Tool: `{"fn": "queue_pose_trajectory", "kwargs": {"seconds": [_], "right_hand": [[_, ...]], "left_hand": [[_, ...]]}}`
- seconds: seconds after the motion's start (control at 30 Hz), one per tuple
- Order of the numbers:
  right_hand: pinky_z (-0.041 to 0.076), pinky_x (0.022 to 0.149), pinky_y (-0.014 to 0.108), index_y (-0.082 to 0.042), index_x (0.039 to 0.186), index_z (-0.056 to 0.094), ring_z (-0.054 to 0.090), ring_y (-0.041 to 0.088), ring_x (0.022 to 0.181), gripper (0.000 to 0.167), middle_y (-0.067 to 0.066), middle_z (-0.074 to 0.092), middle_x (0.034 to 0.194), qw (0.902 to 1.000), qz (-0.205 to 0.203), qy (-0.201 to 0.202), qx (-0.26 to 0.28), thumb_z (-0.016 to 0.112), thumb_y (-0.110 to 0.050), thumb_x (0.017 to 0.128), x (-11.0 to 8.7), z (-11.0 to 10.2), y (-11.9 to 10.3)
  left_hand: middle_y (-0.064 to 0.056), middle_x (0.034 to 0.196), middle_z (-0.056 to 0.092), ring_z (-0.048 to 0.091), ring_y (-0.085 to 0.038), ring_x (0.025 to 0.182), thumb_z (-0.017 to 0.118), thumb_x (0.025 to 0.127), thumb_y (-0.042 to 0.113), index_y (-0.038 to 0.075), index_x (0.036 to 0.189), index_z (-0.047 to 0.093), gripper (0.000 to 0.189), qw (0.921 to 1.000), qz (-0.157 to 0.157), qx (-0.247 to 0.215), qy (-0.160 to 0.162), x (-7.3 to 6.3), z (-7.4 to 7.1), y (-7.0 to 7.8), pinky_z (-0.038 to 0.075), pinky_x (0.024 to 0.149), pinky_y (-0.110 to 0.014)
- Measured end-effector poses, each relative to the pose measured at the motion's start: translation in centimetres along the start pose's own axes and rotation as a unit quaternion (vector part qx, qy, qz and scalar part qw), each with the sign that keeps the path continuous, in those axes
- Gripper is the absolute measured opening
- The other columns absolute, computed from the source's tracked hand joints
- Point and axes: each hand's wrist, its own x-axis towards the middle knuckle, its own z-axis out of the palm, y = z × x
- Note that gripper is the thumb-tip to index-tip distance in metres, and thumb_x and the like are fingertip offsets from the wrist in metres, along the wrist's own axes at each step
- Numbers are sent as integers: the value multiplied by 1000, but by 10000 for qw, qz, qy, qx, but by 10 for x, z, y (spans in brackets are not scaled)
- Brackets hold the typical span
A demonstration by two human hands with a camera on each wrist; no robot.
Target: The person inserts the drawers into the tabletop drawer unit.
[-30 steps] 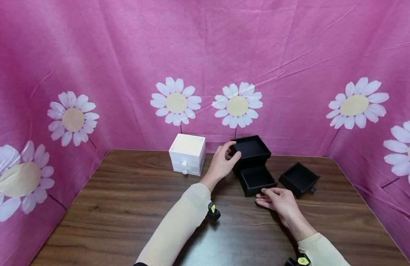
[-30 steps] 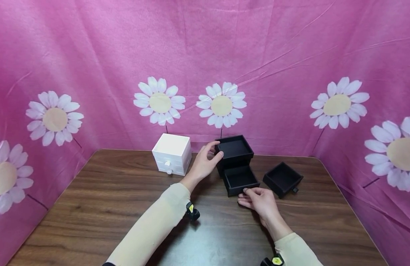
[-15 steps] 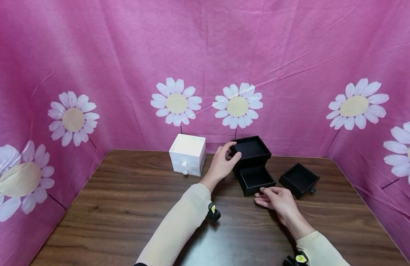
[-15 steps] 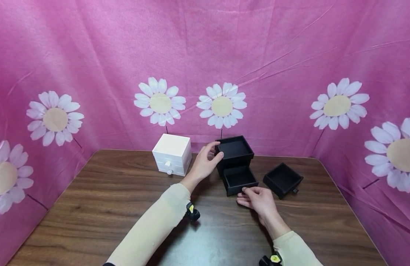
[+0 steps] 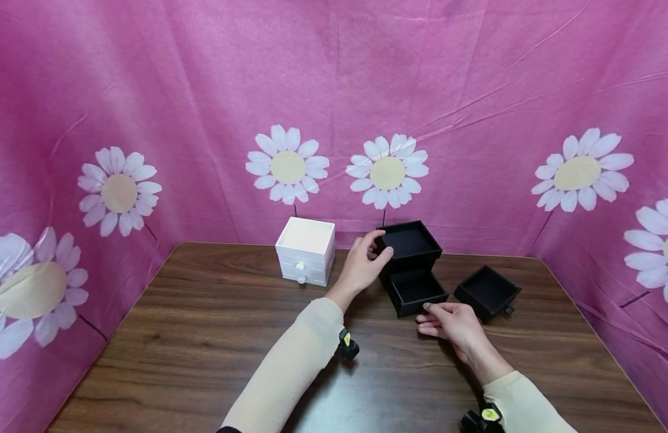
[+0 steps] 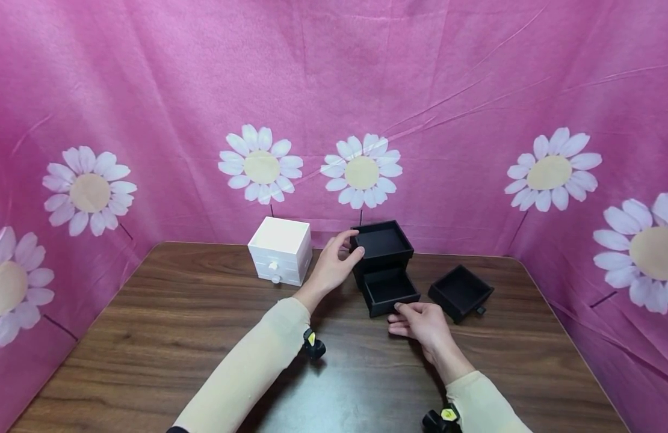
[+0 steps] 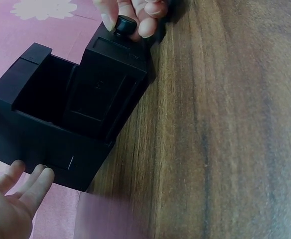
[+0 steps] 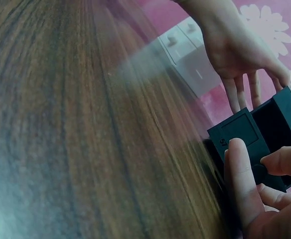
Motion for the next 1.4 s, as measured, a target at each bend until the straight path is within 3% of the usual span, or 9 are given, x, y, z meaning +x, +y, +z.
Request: {"fn": "queue_pose_trajectory", "kwargs": {"seconds": [0.37, 0.57, 0.9, 1.4], "right_hand": [[66, 75, 29, 26, 138, 52, 79, 11, 75, 40, 9, 80, 87, 9999, 2, -49, 92, 54, -4, 111, 5, 4, 0], [66, 73, 27, 26, 137, 52, 78, 10, 72, 40, 6, 79, 82, 10000, 33, -17, 32, 55, -5, 111, 9, 7, 0], [66, 74, 27, 25, 140, 51, 78, 10, 71, 42, 4, 78, 80, 9999, 83, -8, 118, 54, -4, 111, 12, 7, -3], [66, 75, 28, 25, 141, 49, 79, 11, 74, 43, 7, 80, 86, 9998, 47, -35, 187, 53, -6, 112, 19, 9, -6]], "left_hand": [[-12, 133, 59, 67, -33, 120, 63, 107, 43, 29, 156, 55, 52, 10000, -15, -37, -59, -1, -1, 1, 56, 101, -43], [-12, 134, 59, 66, -35, 121, 62, 107, 43, 29, 157, 54, 52, 9999, -28, -86, -110, -2, -1, 1, 57, 101, -43], [-10, 132, 59, 66, -27, 116, 62, 108, 43, 29, 156, 55, 51, 10000, 13, -34, -79, 0, -1, 0, 57, 100, -41], [-11, 135, 59, 66, -30, 119, 63, 107, 42, 29, 157, 54, 52, 9999, -24, -38, -99, 1, -1, 0, 57, 100, -40]]}}
